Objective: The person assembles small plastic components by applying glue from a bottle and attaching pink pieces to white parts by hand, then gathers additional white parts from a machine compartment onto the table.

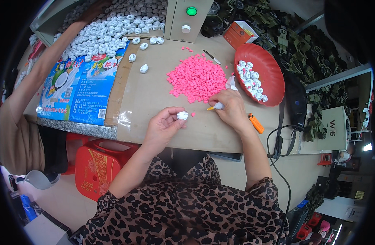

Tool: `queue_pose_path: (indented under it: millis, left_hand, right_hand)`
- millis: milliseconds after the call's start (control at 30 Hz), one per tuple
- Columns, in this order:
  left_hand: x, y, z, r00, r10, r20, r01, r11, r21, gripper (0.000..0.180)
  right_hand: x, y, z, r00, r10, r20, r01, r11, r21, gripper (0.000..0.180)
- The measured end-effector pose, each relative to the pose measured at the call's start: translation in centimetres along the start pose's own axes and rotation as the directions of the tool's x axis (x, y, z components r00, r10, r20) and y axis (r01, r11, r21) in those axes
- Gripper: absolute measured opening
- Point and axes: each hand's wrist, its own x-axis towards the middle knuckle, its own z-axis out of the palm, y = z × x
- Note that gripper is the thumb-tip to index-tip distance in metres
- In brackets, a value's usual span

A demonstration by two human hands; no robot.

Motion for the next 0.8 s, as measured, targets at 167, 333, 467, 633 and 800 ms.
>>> queue_pose_path:
  millis: [167,333,467,633,800]
  left_hand:
    - [-0.1,0.2,-0.2,1.000,-0.003,0.006,0.003,1.000,0.011,0.024]
    - [0.0,0.0,0.0,1.000,0.004,0.016,-0.004,1.000,-0.002,0.024]
    - [-0.1,0.2,0.1,0.999,-0.005,0.035,0.005,1.000,0.017,0.026]
    - [-0.3,0.3,0.2,0.998,0.001,0.069,-0.002,1.000,0.014,0.028]
    - [-0.4,0.2,0.1,0.997,0.011,0.073,-0.013,1.000,0.015,0.028]
  right_hand:
    - [0.4,0.1,0.0,0.996,0.062,0.066,-0.067,0.995,0.070,0.015]
    - [-0.4,-0.4,-0.4,1.000,-0.019,-0.011,0.020,0.996,0.091,0.012]
    - [-1.9,-4.8,-0.1,0.915,0.386,0.119,-0.326,0.533,0.781,0.005]
    - [-2.3,-6.6,1.7,0.931,0.312,0.190,-0.313,0.412,0.856,0.006]
    - [-2.3,-6.9,1.9,0.925,0.331,0.185,-0.320,0.420,0.850,0.008]
